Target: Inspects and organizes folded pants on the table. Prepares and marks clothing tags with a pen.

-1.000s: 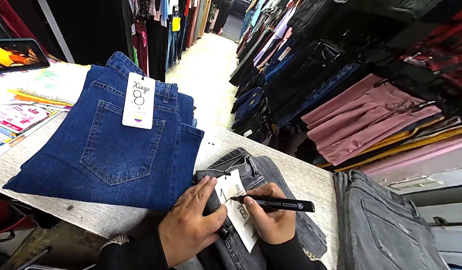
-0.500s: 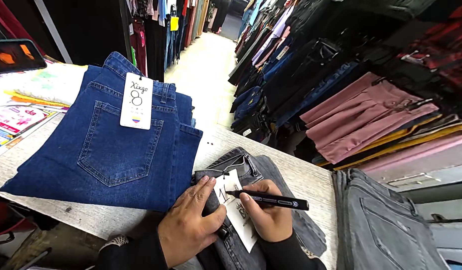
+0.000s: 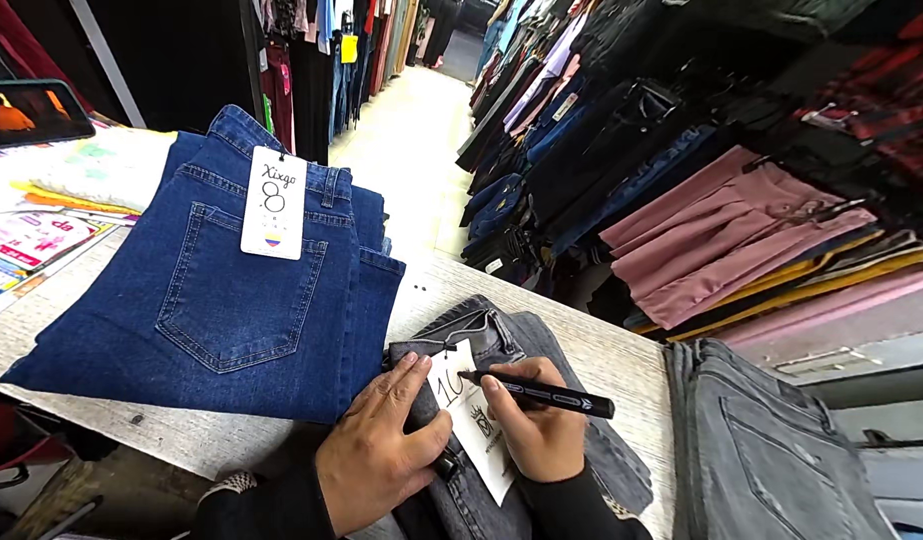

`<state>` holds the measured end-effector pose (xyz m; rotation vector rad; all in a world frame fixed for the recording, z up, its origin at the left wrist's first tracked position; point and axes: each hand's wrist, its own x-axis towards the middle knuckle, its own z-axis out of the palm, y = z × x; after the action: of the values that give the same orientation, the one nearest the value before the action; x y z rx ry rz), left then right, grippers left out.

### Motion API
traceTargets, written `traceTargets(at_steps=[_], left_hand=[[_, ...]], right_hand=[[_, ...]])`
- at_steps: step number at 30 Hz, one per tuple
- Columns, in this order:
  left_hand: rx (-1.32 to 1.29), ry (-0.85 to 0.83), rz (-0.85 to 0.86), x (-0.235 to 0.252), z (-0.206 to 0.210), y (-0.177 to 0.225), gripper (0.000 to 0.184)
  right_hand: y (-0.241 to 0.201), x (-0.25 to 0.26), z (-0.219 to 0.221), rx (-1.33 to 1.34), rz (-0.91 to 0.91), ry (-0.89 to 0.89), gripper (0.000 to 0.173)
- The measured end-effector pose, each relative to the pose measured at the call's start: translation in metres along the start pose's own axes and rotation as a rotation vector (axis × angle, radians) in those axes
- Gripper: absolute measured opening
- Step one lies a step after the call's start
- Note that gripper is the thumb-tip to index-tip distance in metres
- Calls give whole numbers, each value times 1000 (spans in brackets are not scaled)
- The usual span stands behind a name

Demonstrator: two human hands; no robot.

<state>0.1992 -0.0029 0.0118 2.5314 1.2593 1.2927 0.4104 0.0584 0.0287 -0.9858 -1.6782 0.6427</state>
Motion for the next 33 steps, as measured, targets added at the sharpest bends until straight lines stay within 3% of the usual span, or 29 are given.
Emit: traceTargets(at_steps=[12,18,22,27,29,33], left_hand=[[7,5,7,0,1,0,31],[-7,4,7,-1,1,-2,33],[-59,38,26,-3,4,-4,35],[-58,61,46,-4,5,-6,36],[-57,61,38,-4,5,-6,36],[-79,55,42,-4,3,-5,37]], right_hand=[[0,-2,5,120,-22,-71,17],[-9,6,-23,156,-85,170,21],[-6,-6,-51,-32,-95,203,21],[-24,-45,-54,-469,92,-26,36],[-36,-53,-50,-395,181,-65,37],[-43,-54,-46,-96,180,60,42]])
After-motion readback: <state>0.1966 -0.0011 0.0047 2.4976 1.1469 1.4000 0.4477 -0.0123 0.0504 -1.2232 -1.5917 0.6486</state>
